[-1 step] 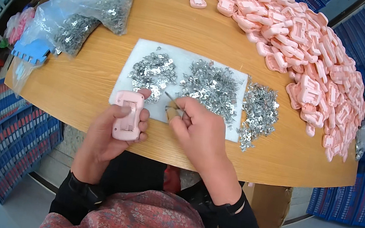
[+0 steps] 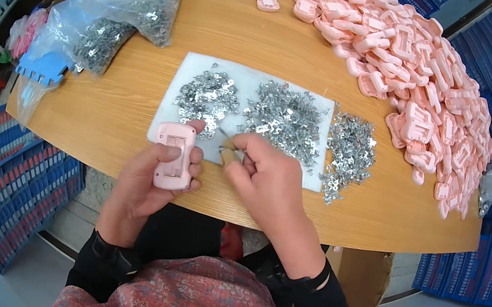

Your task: The person inserts small metal components into pink plastic housings using a thin metal tool. They repeatedly pick up metal pieces from a white mat and place them into slots on the plastic parts, then set the assembled units aside on the table.

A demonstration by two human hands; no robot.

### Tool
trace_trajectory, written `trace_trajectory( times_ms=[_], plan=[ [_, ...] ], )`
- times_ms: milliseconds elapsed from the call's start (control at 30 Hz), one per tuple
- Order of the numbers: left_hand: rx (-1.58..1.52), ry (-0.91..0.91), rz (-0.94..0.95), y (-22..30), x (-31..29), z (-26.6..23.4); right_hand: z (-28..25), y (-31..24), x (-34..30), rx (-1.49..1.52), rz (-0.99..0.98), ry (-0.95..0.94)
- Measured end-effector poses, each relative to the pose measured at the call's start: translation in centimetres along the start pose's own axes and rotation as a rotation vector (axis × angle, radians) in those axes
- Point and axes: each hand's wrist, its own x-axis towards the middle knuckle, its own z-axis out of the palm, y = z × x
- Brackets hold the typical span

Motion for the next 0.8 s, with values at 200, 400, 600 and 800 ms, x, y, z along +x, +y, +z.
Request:
trace_trajectory(
  times_ms=[200,400,600,800],
  plan=[
    [0.076,-0.02,-0.016,-0.2,-0.1,1.6,-0.3,-1.1,-0.8,-0.066,-0.224,-0.011],
    [0.191,0.019,0.044,-1.3,0.0,2.3,-0.6,-0.9,-1.3,-0.084,-0.259,-0.016],
    [0.221,-0.011,0.044,-1.7,0.5,2.2,-1.0,0.4,-1.5,0.247,0.073,-0.139],
    [0.298,-0.062,0.045,-1.8,0.3,1.9,-1.7,-0.3,-1.0,0.509,0.244,-0.307]
  ],
)
